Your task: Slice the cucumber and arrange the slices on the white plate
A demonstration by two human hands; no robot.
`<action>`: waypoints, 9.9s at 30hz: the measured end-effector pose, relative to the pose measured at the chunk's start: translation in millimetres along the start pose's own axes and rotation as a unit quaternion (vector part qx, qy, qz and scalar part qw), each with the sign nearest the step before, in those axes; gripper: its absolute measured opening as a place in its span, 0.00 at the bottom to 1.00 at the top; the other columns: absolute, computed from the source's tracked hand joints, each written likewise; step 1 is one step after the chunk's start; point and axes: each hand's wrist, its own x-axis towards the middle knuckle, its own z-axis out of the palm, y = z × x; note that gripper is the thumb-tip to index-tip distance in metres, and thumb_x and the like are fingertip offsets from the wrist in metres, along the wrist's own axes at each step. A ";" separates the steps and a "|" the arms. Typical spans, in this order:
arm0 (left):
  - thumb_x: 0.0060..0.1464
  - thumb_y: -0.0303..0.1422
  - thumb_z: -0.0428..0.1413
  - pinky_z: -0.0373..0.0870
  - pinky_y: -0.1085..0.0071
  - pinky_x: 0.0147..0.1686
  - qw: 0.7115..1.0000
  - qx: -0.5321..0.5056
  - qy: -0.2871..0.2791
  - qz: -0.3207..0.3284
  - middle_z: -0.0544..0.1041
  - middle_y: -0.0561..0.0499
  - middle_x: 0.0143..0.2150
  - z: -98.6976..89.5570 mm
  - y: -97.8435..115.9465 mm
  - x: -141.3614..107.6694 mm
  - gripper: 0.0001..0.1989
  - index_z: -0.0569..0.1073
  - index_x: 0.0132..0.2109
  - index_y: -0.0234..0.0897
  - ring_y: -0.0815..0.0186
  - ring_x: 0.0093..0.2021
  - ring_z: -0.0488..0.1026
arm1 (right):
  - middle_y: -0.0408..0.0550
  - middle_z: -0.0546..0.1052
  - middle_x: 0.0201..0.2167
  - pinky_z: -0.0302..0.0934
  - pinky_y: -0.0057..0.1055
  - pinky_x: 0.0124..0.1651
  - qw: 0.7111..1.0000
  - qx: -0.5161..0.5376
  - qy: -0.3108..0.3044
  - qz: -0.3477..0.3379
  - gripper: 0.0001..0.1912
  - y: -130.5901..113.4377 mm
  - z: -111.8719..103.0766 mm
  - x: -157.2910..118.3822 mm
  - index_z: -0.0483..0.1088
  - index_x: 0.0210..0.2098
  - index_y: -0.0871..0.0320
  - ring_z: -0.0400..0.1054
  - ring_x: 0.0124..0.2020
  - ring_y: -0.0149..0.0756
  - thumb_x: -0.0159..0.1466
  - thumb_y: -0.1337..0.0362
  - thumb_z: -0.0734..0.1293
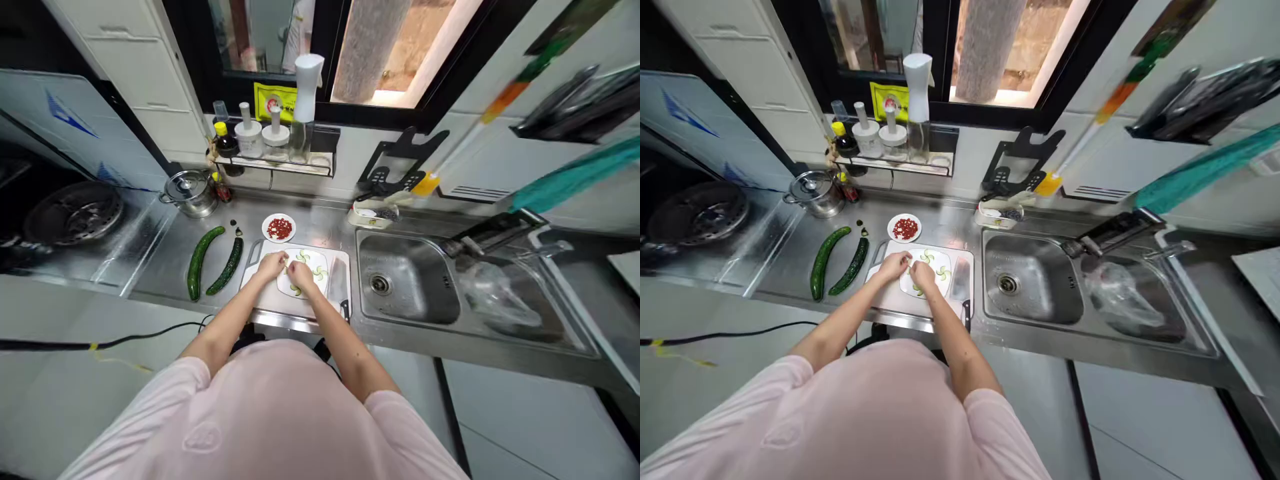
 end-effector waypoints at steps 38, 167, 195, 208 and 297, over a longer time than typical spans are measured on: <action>0.50 0.29 0.54 0.64 0.72 0.40 0.998 -0.027 0.037 0.039 0.73 0.49 0.37 9.5 -15.5 -4.3 0.14 0.76 0.45 0.42 0.65 0.38 0.69 | 0.46 0.75 0.36 0.50 0.25 0.32 0.999 0.035 0.012 -0.008 0.09 -0.9 -2.0 -9.7 0.69 0.39 0.54 0.67 0.35 0.33 0.64 0.63 0.58; 0.39 0.34 0.62 0.65 0.73 0.34 0.830 -0.547 0.086 -0.062 0.71 0.54 0.27 -14.0 17.9 -25.6 0.17 0.71 0.38 0.34 0.71 0.29 0.69 | 0.49 0.76 0.32 0.61 0.31 0.34 0.907 0.348 0.237 -0.025 0.14 50.7 -51.8 -109.4 0.73 0.38 0.58 0.66 0.29 0.34 0.62 0.56 0.61; 0.53 0.51 0.52 0.59 0.77 0.26 0.735 -0.641 -0.206 -0.078 0.76 0.47 0.34 -54.1 63.4 -66.0 0.25 0.68 0.51 0.39 0.71 0.28 0.70 | 0.47 0.74 0.32 0.59 0.26 0.31 0.862 0.465 0.178 -0.096 0.13 -7.6 -106.5 -92.0 0.70 0.34 0.57 0.66 0.34 0.34 0.61 0.54 0.62; 0.44 0.35 0.63 0.59 0.80 0.25 0.654 -0.728 -0.192 -0.073 0.70 0.53 0.32 -56.9 67.4 -67.1 0.26 0.68 0.52 0.42 0.76 0.28 0.66 | 0.46 0.73 0.31 0.58 0.26 0.30 0.882 0.414 0.187 -0.125 0.12 -6.5 -103.8 -92.0 0.69 0.32 0.57 0.66 0.32 0.33 0.63 0.56 0.60; 0.48 0.30 0.56 0.64 0.75 0.34 0.965 -0.231 0.104 -0.069 0.73 0.56 0.27 14.4 -4.0 -34.5 0.11 0.73 0.41 0.39 0.71 0.29 0.69 | 0.45 0.75 0.29 0.49 0.23 0.31 0.995 0.096 0.002 -0.024 0.08 1.4 -43.8 -15.0 0.70 0.34 0.58 0.65 0.31 0.31 0.62 0.60 0.64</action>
